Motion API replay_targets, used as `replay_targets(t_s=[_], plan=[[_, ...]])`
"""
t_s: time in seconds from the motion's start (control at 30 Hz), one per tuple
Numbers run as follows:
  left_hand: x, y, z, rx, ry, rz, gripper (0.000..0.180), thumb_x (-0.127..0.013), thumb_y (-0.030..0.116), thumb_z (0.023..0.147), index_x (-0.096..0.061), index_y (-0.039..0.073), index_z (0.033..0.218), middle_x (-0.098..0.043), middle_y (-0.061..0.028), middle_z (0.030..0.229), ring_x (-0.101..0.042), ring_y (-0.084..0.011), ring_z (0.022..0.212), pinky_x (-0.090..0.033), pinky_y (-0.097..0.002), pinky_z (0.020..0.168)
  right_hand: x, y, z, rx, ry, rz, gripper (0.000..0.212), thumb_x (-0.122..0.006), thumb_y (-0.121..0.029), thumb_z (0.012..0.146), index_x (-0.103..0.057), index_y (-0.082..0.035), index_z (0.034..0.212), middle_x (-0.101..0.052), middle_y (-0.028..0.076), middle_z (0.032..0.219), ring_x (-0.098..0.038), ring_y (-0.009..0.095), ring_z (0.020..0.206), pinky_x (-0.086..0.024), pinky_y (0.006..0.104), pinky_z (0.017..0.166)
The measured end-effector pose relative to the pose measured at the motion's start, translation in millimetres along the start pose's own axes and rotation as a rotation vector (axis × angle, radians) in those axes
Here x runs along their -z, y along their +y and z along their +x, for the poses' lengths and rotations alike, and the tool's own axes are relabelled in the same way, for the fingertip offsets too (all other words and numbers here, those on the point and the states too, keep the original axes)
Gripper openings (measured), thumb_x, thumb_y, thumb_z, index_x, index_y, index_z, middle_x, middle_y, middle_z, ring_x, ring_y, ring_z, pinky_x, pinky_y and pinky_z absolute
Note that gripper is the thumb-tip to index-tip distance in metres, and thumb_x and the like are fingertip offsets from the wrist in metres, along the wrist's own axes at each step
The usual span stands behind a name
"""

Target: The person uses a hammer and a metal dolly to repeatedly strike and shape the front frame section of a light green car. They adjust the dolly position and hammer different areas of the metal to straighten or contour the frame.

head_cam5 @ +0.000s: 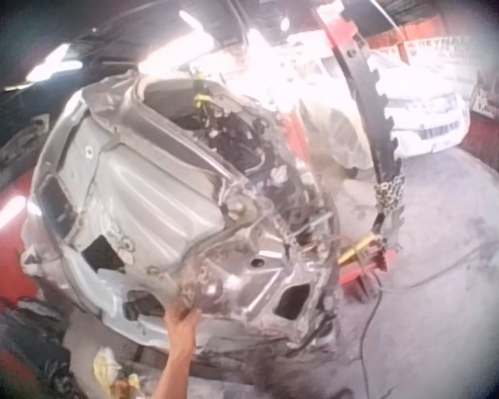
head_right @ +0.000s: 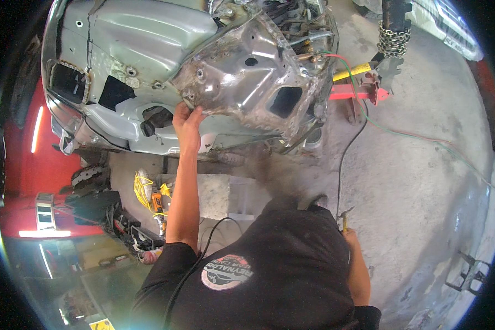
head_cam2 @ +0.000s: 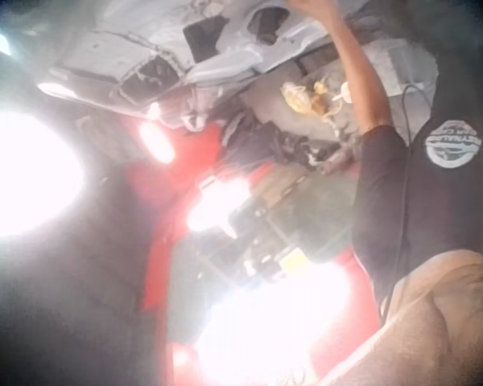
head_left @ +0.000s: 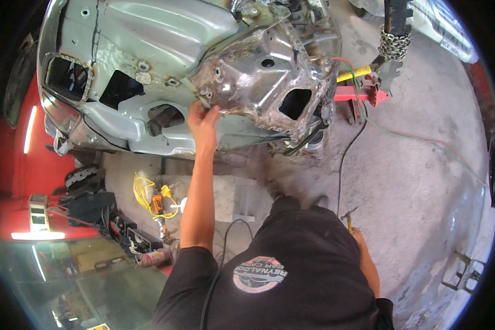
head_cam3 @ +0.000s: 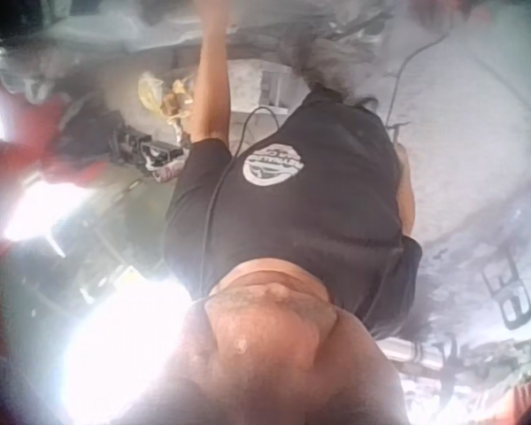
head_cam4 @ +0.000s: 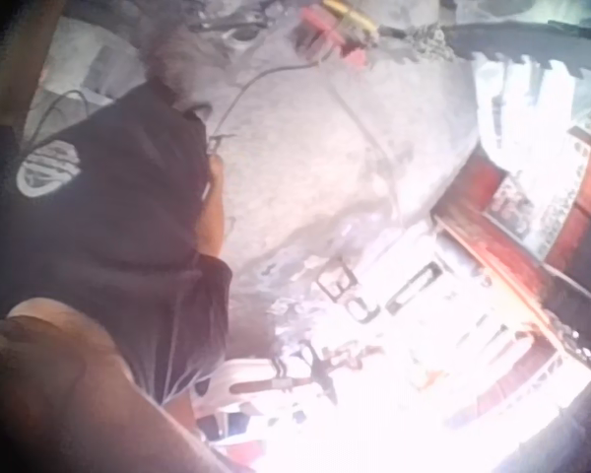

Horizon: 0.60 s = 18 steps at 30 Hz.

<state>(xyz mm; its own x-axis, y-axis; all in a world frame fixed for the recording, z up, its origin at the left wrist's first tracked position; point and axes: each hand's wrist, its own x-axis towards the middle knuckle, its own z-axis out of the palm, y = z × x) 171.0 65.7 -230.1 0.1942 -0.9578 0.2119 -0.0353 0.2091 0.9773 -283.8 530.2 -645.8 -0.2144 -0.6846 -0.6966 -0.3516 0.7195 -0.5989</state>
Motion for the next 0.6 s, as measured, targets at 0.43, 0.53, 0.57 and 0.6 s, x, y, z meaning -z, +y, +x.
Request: replay_targets(t_s=[0.43, 0.53, 0.57, 0.6], plan=[[-9.8, -15.0, -28.9, 0.045, 0.036, -0.305, 0.037, -0.068, -0.005, 0.095, -0.055, -0.003, 0.13, -0.067, -0.0112, 0.109, -0.069, -0.0221, 0.101, -0.067, -0.0472, 0.086, 42.0, -19.2, -3.1, -0.078, -0.053, -0.095, 0.032, -0.072, -0.025, 0.083, -0.073, 0.004, 0.097, -0.075, 0.021, 0.086, -0.072, 0.029, 0.079, -0.054, 0.044, 0.07], [-17.9, -22.3, -30.2, 0.07, 0.036, -0.353, 0.04, -0.07, -0.005, 0.094, -0.054, -0.003, 0.13, -0.068, -0.0124, 0.111, -0.069, -0.0222, 0.1, -0.068, -0.0456, 0.082, 43.6, -41.9, -7.4, -0.031, -0.094, -0.164, 0.034, -0.074, -0.027, 0.083, -0.074, 0.004, 0.098, -0.075, 0.021, 0.085, -0.071, 0.028, 0.079, -0.055, 0.0439, 0.071], [-19.1, -25.3, -29.7, 0.071, 0.047, -0.354, 0.041, -0.071, -0.005, 0.094, -0.053, -0.003, 0.13, -0.068, -0.0126, 0.111, -0.069, -0.0224, 0.1, -0.068, -0.0452, 0.081, 46.7, -45.5, -7.4, -0.067, -0.144, -0.15, 0.036, -0.076, -0.029, 0.084, -0.074, 0.004, 0.099, -0.075, 0.021, 0.085, -0.071, 0.027, 0.079, -0.055, 0.0439, 0.072], [-21.1, -28.2, -28.7, 0.077, 0.055, -0.361, 0.042, -0.071, -0.005, 0.093, -0.053, -0.003, 0.131, -0.068, -0.0128, 0.111, -0.07, -0.0225, 0.099, -0.068, -0.0448, 0.08, 44.9, -28.0, -1.1, -0.061, -0.134, -0.087, 0.036, -0.076, -0.029, 0.084, -0.074, 0.004, 0.098, -0.075, 0.02, 0.085, -0.07, 0.027, 0.078, -0.054, 0.0439, 0.072]])
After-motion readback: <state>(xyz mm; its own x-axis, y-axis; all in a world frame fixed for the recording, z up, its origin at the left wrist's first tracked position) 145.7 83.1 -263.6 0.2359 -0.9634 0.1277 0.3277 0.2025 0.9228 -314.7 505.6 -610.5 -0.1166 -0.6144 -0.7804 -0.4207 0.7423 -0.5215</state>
